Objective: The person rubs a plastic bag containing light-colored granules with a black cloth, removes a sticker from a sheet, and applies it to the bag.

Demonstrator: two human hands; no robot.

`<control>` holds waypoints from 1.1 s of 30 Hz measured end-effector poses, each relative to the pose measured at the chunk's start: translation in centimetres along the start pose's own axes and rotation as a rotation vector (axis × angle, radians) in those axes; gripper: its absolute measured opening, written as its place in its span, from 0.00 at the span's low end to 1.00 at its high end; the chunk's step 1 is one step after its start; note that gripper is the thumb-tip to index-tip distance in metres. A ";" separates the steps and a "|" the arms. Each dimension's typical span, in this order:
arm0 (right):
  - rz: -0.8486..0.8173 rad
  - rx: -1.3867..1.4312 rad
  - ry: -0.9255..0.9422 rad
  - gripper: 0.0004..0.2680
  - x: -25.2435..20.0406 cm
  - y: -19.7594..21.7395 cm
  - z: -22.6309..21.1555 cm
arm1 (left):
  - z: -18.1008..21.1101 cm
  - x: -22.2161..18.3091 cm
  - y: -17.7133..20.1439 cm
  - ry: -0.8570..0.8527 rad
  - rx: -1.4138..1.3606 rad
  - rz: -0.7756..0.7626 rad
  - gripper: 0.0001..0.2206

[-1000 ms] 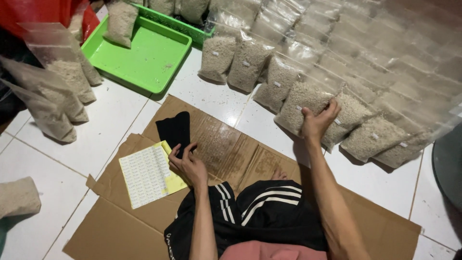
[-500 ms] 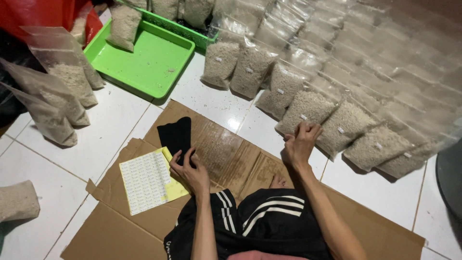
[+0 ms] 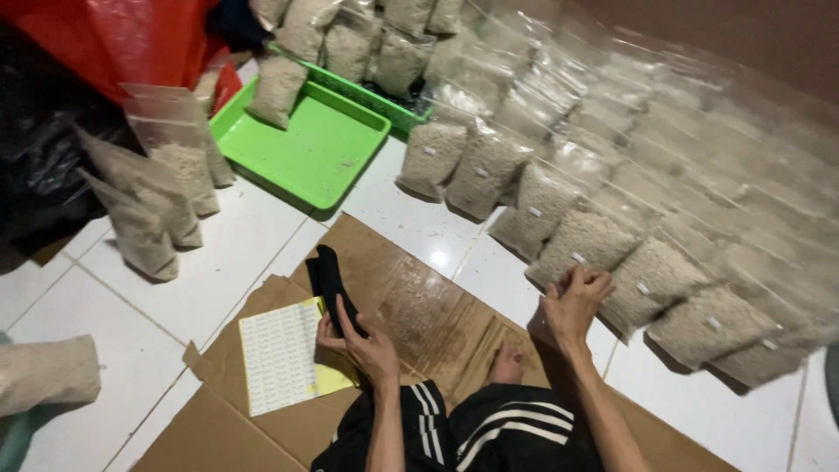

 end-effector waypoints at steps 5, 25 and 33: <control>-0.037 0.058 0.092 0.10 0.4 -0.6 -2.9 | 0.1 0.4 0.0 0.040 0.039 -0.026 0.20; -0.603 0.481 0.343 0.07 4.0 -17.2 -28.7 | -2.0 1.8 -1.4 0.169 0.230 0.083 0.17; -0.748 0.563 0.314 0.06 3.9 -19.5 -33.9 | -1.8 2.1 -1.6 0.194 0.238 0.062 0.17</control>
Point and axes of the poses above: each hand's wrist, its own x-axis towards the middle knuckle, its own y-axis out of the back of the hand, z = x × y, the point moved 2 cm from there along x, towards the middle knuckle, and after that the axes turned 8 degrees about z, right-handed, at the moved point
